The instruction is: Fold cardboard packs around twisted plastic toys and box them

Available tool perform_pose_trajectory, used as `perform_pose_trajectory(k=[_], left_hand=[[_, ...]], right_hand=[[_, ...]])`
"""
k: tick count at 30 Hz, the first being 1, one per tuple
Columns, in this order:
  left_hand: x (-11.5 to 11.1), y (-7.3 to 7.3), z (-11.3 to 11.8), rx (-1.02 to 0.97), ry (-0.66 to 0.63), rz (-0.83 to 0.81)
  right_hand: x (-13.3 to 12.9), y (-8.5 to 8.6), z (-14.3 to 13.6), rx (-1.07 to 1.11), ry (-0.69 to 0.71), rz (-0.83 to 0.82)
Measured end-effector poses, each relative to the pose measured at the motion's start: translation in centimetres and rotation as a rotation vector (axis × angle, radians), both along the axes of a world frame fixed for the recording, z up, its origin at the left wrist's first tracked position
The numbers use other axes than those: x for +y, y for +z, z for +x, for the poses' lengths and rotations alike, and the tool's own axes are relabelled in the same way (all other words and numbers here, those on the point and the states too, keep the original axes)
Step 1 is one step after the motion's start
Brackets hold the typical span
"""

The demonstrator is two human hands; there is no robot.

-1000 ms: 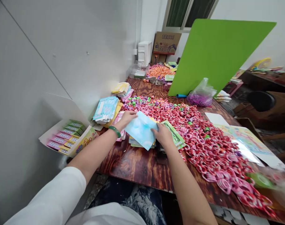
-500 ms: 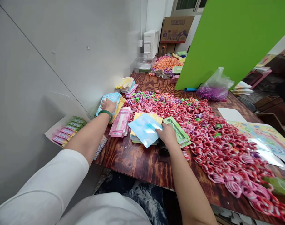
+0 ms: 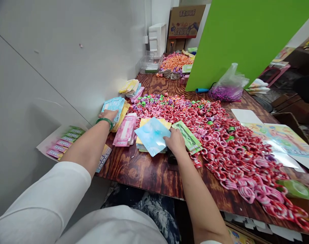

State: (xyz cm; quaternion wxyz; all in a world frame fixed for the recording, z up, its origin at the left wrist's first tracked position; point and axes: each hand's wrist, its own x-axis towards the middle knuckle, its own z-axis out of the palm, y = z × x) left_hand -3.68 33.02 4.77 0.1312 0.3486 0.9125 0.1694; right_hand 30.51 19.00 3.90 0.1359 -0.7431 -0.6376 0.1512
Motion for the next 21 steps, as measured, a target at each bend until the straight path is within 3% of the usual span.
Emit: perform_pose_trajectory(k=[5,11,16,19,21], left_hand=[[-0.3,-0.1,0.0,0.015,0.040,0.012],[-0.9,0.3,1.7,0.107,-0.058,0.094],[-0.4,0.0,3.9,0.150,-0.196,0.171],[0.0,-0.1,3.2,0.099,-0.120,0.157],[0.0,-0.1,2.0,0.057,-0.056,0.150]], right_hand=[[-0.4,1.0,-0.6,-0.021,0.033,-0.028],[-1.8,1.8,-3.2,-0.332,0.150,-0.035],[-3.5,0.7,-5.0,-0.509,0.366,0.114],[-3.7,-0.2,-4.7,-0.524,0.395,0.162],[-3.1,-0.5,-3.9,-0.456,0.317,0.157]])
